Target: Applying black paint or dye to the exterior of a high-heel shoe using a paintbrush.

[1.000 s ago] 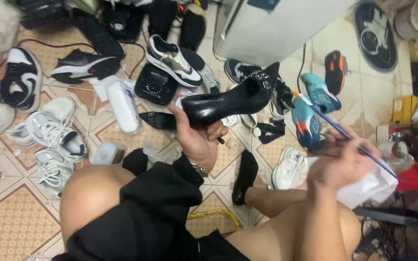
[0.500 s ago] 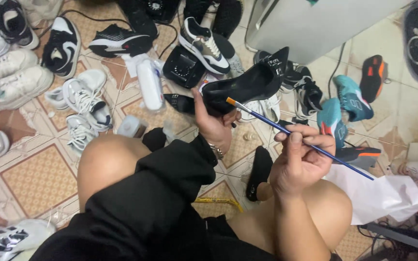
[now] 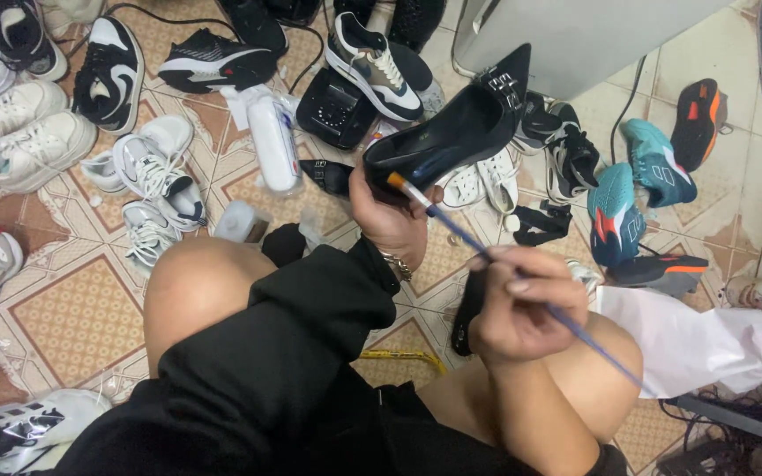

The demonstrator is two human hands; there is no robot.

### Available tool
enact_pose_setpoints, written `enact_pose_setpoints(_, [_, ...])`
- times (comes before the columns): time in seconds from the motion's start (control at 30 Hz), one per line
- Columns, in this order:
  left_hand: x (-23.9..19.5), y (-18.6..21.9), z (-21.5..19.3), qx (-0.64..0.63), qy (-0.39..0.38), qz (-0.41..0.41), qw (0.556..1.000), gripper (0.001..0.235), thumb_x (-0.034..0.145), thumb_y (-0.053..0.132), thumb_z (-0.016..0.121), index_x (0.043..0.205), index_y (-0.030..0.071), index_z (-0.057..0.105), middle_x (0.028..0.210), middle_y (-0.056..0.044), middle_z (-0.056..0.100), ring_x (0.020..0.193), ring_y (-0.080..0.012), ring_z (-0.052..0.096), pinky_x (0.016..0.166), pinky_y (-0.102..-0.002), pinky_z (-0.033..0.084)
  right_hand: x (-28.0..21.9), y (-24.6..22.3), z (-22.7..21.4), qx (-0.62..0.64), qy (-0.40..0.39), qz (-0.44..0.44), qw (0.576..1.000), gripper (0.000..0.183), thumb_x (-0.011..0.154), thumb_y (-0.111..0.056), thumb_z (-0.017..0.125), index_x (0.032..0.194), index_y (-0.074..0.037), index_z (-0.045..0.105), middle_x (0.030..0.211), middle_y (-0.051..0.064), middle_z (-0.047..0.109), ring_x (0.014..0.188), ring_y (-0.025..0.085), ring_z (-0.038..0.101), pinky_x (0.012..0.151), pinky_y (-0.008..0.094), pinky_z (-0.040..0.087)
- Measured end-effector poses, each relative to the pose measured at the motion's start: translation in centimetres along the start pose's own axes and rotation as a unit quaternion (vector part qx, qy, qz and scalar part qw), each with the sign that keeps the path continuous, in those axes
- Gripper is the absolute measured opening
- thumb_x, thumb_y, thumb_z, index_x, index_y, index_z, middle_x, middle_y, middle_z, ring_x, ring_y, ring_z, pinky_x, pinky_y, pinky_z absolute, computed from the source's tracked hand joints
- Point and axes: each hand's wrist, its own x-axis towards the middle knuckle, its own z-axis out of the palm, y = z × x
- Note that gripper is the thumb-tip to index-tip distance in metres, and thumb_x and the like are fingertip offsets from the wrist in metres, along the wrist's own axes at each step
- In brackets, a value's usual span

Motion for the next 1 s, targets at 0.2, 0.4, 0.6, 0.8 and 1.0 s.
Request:
enact_pose_setpoints(0.2, [0.6, -1.0, -1.7, -0.033, -0.082, 0.034, 0.996, 0.059, 0.108, 0.054, 0.032, 0.111, 0.004, 0.063, 0.072, -0.004, 0.06, 0.05, -0.0148, 0.039, 0.055, -0.034, 0.039, -0.2, 1.0, -0.3, 0.022, 0.057, 0.012, 0.998, 0.027, 0.108, 0.018, 0.061, 0.105, -0.004, 0.044, 0.107, 0.02, 0.062, 0.082, 0.022, 0.066, 0.076, 0.033, 0.063])
enact_pose_setpoints(0.4, [1.0, -1.2, -2.3, -0.032, -0.009, 0.039, 0.999, 0.055, 0.104, 0.052, 0.035, 0.116, 0.008, 0.065, 0.079, -0.005, 0.064, 0.049, -0.0136, 0.044, 0.049, -0.03, 0.039, -0.5, 1.2, -0.5, 0.022, 0.047, 0.028, 0.998, 0.026, 0.105, 0.017, 0.06, 0.104, -0.003, 0.044, 0.109, 0.022, 0.064, 0.087, 0.024, 0.069, 0.077, 0.034, 0.064])
enact_pose_setpoints(0.6, [0.6, -0.8, -1.1, -0.026, -0.017, 0.043, 0.999, 0.055, 0.105, 0.049, 0.035, 0.119, 0.005, 0.066, 0.091, -0.005, 0.07, 0.059, -0.0135, 0.054, 0.053, -0.029, 0.042, -0.3, -0.1, 0.0, 0.01, 0.001, 0.015, 1.0, 0.025, 0.101, 0.015, 0.059, 0.102, -0.004, 0.043, 0.11, 0.023, 0.065, 0.082, 0.025, 0.07, 0.075, 0.034, 0.065])
enact_pose_setpoints(0.8, [0.4, -1.0, -1.6, 0.013, -0.028, 0.022, 0.999, 0.058, 0.106, 0.049, 0.033, 0.123, 0.006, 0.069, 0.104, -0.004, 0.074, 0.074, -0.0123, 0.062, 0.057, -0.025, 0.042, -0.1, 0.9, -0.5, 0.021, 0.047, 0.026, 0.998, 0.026, 0.109, 0.014, 0.061, 0.108, -0.004, 0.042, 0.108, 0.023, 0.065, 0.082, 0.024, 0.069, 0.079, 0.032, 0.062])
enact_pose_setpoints(1.0, [0.7, -1.3, -2.2, 0.061, -0.064, 0.018, 0.996, 0.057, 0.111, 0.051, 0.033, 0.128, 0.007, 0.064, 0.102, -0.003, 0.07, 0.077, -0.0102, 0.059, 0.062, -0.024, 0.043, -0.2, 1.4, -1.0, 0.036, 0.049, 0.025, 0.998, 0.025, 0.11, 0.009, 0.062, 0.107, -0.004, 0.041, 0.106, 0.023, 0.064, 0.081, 0.023, 0.068, 0.077, 0.032, 0.064])
